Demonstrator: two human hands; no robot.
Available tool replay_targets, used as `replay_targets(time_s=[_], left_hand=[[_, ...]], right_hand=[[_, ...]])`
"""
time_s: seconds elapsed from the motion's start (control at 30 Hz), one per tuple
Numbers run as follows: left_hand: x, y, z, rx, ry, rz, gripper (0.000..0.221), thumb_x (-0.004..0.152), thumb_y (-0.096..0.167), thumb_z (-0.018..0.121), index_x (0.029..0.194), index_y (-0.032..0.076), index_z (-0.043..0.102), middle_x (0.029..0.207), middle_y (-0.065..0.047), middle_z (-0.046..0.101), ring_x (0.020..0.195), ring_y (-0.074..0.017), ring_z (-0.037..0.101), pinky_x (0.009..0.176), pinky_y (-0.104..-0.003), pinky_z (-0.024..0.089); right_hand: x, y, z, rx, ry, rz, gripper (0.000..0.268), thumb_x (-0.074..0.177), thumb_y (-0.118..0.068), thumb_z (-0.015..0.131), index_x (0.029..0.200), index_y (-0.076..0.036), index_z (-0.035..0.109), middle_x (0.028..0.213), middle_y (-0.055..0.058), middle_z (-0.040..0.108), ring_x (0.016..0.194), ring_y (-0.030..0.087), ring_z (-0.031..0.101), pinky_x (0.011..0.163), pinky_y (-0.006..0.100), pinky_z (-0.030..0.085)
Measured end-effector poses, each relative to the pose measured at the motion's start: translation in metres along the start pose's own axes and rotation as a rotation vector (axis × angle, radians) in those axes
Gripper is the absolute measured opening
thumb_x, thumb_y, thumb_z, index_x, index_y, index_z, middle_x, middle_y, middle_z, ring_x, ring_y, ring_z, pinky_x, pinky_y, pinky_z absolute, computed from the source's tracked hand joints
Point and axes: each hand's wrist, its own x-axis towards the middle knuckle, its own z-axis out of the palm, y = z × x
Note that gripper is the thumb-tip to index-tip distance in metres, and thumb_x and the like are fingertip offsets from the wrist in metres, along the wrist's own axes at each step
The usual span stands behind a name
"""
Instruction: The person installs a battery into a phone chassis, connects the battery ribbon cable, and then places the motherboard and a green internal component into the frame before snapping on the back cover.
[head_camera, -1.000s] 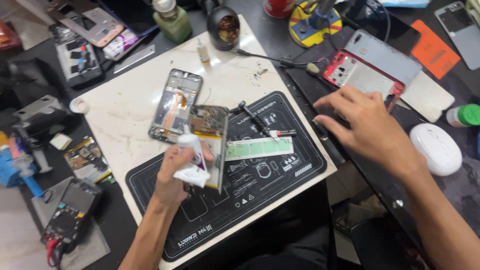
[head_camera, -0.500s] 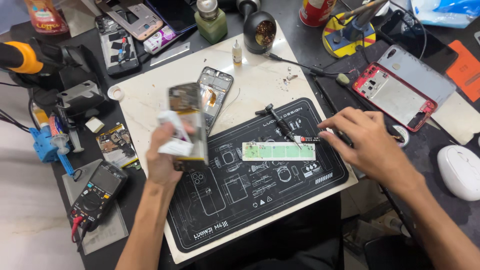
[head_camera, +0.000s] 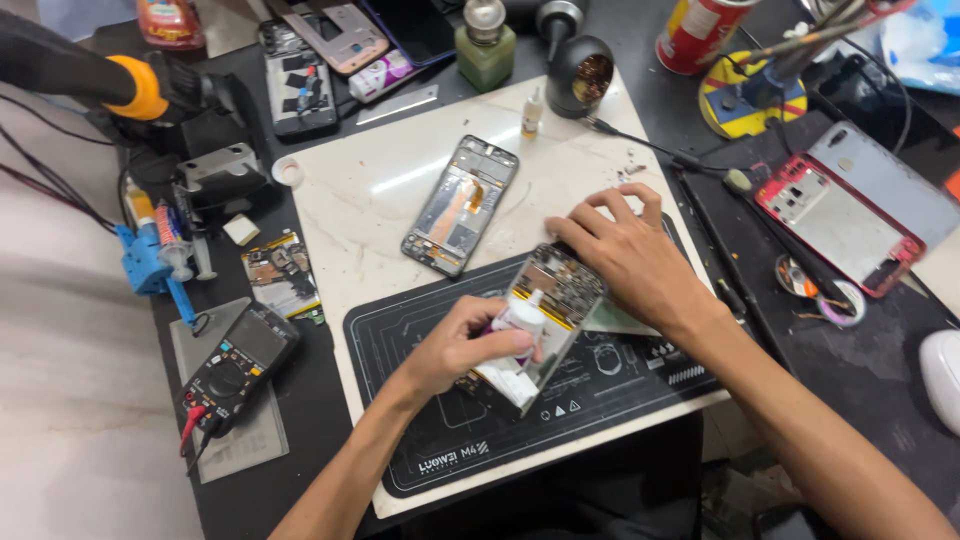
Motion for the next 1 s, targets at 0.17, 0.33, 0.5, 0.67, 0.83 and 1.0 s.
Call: replay_targets(time_s=[0.17,0.33,0.5,0.67,0.83,1.0], left_hand=[[0.001,0.003,0.004,-0.001,-0.046,-0.01,0.034,0.094,0.038,0.067,0.093,0.006,0.077,0.08,-0.003,0.072,0.069,-0.0088,0.06,0.062,-0.023,0.042],[0.002,0.003,0.008,-0.006,-0.053,-0.015,0.029,0.095,0.032,0.069,0.099,0.004,0.077,0.087,-0.005,0.074,0.077,-0.0101,0.065,0.068,-0.024,0.048],[0.005,0.002,0.016,0.005,-0.014,-0.035,0.027,0.095,0.027,0.07,0.106,0.004,0.077,0.091,-0.005,0.074,0.079,-0.0108,0.066,0.069,-0.025,0.05],[0.004,0.006,0.018,0.042,0.016,-0.007,0.025,0.097,0.026,0.071,0.109,0.004,0.075,0.095,-0.005,0.074,0.084,-0.01,0.069,0.074,-0.025,0.054],[0.002,0.001,0.017,0.042,-0.045,0.019,0.028,0.095,0.025,0.073,0.113,0.003,0.075,0.094,-0.006,0.074,0.083,-0.0129,0.068,0.075,-0.027,0.052],[0.0,-0.002,0.018,0.025,-0.077,0.04,0.037,0.092,0.023,0.075,0.123,0.004,0.072,0.099,-0.009,0.077,0.09,-0.0158,0.07,0.085,-0.03,0.054]], right_hand=[[0.003,-0.005,-0.006,0.354,0.181,0.138,0.027,0.093,-0.012,0.073,0.12,-0.014,0.071,0.108,0.001,0.068,0.107,0.021,0.061,0.105,0.044,0.032],[-0.012,-0.008,-0.045,0.716,0.295,0.312,0.02,0.092,-0.004,0.073,0.111,-0.011,0.073,0.109,0.001,0.071,0.107,0.016,0.068,0.098,0.033,0.046],[-0.027,-0.027,-0.064,1.178,0.301,0.395,0.023,0.092,0.001,0.07,0.115,0.0,0.07,0.112,0.009,0.069,0.107,0.017,0.066,0.095,0.029,0.053],[-0.031,-0.038,-0.061,1.527,0.134,0.588,0.022,0.093,-0.001,0.068,0.115,0.004,0.068,0.105,0.011,0.074,0.097,0.015,0.073,0.086,0.03,0.061],[-0.036,-0.046,-0.062,1.568,0.116,0.556,0.021,0.095,-0.001,0.066,0.115,0.005,0.066,0.108,0.011,0.07,0.101,0.015,0.072,0.087,0.03,0.063],[-0.04,-0.049,-0.067,1.49,0.111,0.569,0.021,0.094,0.0,0.066,0.114,0.004,0.066,0.107,0.009,0.069,0.097,0.013,0.072,0.081,0.028,0.061]])
